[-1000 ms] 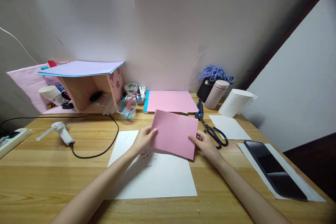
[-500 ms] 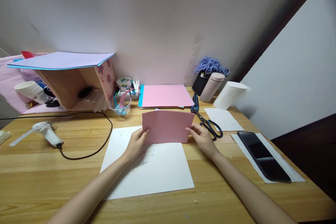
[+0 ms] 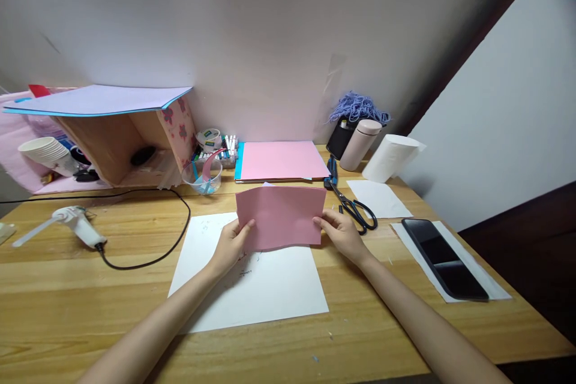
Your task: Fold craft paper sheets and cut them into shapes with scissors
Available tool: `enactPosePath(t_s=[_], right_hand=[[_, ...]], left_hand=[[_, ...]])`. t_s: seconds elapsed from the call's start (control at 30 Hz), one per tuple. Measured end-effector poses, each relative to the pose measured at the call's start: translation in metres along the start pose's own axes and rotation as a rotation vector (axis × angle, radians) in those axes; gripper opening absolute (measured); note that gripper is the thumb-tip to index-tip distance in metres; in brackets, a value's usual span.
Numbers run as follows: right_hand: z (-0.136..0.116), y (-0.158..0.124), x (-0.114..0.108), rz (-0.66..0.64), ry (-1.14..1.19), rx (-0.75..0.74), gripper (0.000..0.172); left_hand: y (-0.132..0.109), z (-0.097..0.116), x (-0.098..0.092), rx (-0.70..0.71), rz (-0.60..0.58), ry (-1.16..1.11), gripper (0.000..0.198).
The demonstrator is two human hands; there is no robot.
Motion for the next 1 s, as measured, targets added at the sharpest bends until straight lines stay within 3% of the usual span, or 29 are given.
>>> enactPosePath(t_s=[0.13,0.27,0.3,0.37,0.43,0.5,0.77,1.0], right_hand=[[-0.004,-0.002,0.004,-0.149,0.118,0.115,0.026],[0.000,-0.004,0.012,-0.297,0.118,0.252,0.028],[0.002,-0.005,0.014,-0.316,0.097,0.257,0.029],[0.005,-0.005,0.017,-0.341,0.053,0.243,0.030],[0.008,-0.005,0.019,-0.355,0.012,0.220,0.029],[0.010,-0.005,0.019,-0.335,-0.028,0.194,0.028],[-0.001,-0.008,0.021,-0.069,-0.215,-0.025,0.029],[-0.002,-0.011,0.021,-0.004,-0.390,-0.137,0.024]], left_hand=[[-0.013,-0.001,0.002,0.018,0.020,0.117,0.038],[-0.024,0.003,-0.001,0.275,0.230,0.511,0.062],[-0.025,0.003,0.001,0.336,0.202,0.604,0.061],[-0.026,0.002,0.009,0.418,-0.001,0.739,0.048],[-0.027,0.000,0.016,0.438,-0.230,0.810,0.039],[-0.028,-0.002,0.020,0.431,-0.332,0.848,0.040],[-0.029,-0.008,0.021,0.403,-0.340,0.897,0.046],[-0.028,-0.008,0.021,0.387,-0.347,0.908,0.049]])
Point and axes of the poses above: each hand's wrist, its own y-axis towards the middle knuckle, its own x-axis out of the palm, z = x × y, the point moved 3 cm from there along y, towards the middle knuckle, and after that the axes turned 9 degrees about -y, right-handed, at the moved point
